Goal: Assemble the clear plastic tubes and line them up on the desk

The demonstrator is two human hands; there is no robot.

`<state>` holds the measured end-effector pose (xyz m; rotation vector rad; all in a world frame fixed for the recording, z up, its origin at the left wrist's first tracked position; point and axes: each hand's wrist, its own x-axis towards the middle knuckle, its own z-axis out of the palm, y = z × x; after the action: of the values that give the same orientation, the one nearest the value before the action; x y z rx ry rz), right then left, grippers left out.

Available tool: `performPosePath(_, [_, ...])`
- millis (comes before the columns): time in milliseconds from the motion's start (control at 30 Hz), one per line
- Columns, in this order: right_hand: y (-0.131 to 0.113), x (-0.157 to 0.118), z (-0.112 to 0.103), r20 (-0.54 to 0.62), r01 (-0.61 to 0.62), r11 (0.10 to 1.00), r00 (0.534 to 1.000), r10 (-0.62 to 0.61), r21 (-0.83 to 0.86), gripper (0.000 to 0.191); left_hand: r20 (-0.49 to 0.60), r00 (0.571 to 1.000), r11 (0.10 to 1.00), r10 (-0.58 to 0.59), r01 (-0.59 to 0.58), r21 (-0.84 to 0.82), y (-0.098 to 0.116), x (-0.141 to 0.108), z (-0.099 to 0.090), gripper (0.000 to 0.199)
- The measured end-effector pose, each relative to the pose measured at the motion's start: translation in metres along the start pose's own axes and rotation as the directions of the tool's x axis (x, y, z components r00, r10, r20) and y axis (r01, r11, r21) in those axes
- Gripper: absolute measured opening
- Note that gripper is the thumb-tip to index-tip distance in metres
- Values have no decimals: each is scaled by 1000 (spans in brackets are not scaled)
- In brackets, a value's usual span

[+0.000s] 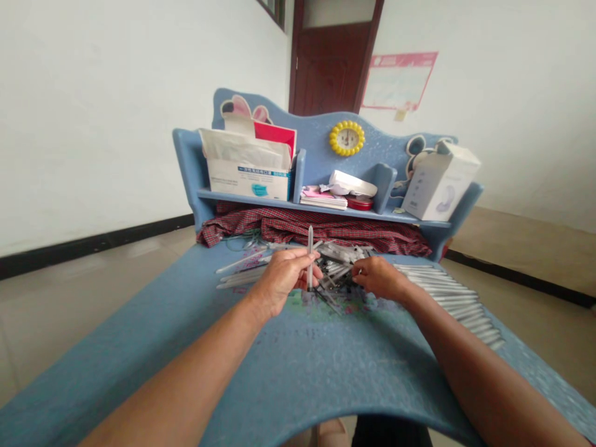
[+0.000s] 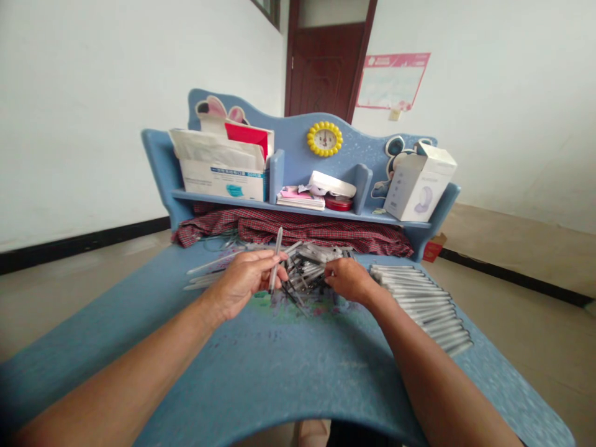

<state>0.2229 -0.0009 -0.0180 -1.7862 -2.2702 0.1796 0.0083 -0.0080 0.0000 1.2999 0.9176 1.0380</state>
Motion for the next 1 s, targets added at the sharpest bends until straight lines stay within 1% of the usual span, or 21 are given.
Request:
performPosePath(100, [5, 0, -3, -28, -38, 999, 999, 38, -4, 16, 20, 1000, 1000, 4, -4, 28, 0, -1, 1, 21])
performPosePath(200, [10, 1, -8, -54, -95, 995, 994, 93, -25, 17, 18, 1000, 999, 8, -8, 35, 0, -1, 2, 22])
performPosePath(300, [14, 3, -12, -46, -130, 990, 991, 127, -59, 16, 13, 1000, 999, 3, -3, 43, -1, -1, 2, 22])
performPosePath(433, [19, 4, -13, -16, -133, 986, 991, 132, -99, 16, 19, 1000, 997, 10, -12, 78, -2, 0, 2, 21])
performPosePath(600, [23, 6, -13, -29, -155, 979, 988, 153, -133, 17, 39, 999, 990, 33, -38, 134, -3, 0, 3, 15])
performPosePath(800, [22, 4, -15, -9, -182, 975, 983, 182, -128, 16, 88, 996, 986, 6, -20, 164, -6, 1, 3, 16])
performPosePath(933, [23, 4, -15, -6, -188, 975, 982, 188, -121, 16, 106, 994, 977, 10, -32, 209, -7, 1, 3, 12])
performPosePath(1000, [24, 4, -16, -1, -187, 975, 982, 188, -118, 16, 123, 992, 970, 10, -39, 239, -7, 1, 2, 14])
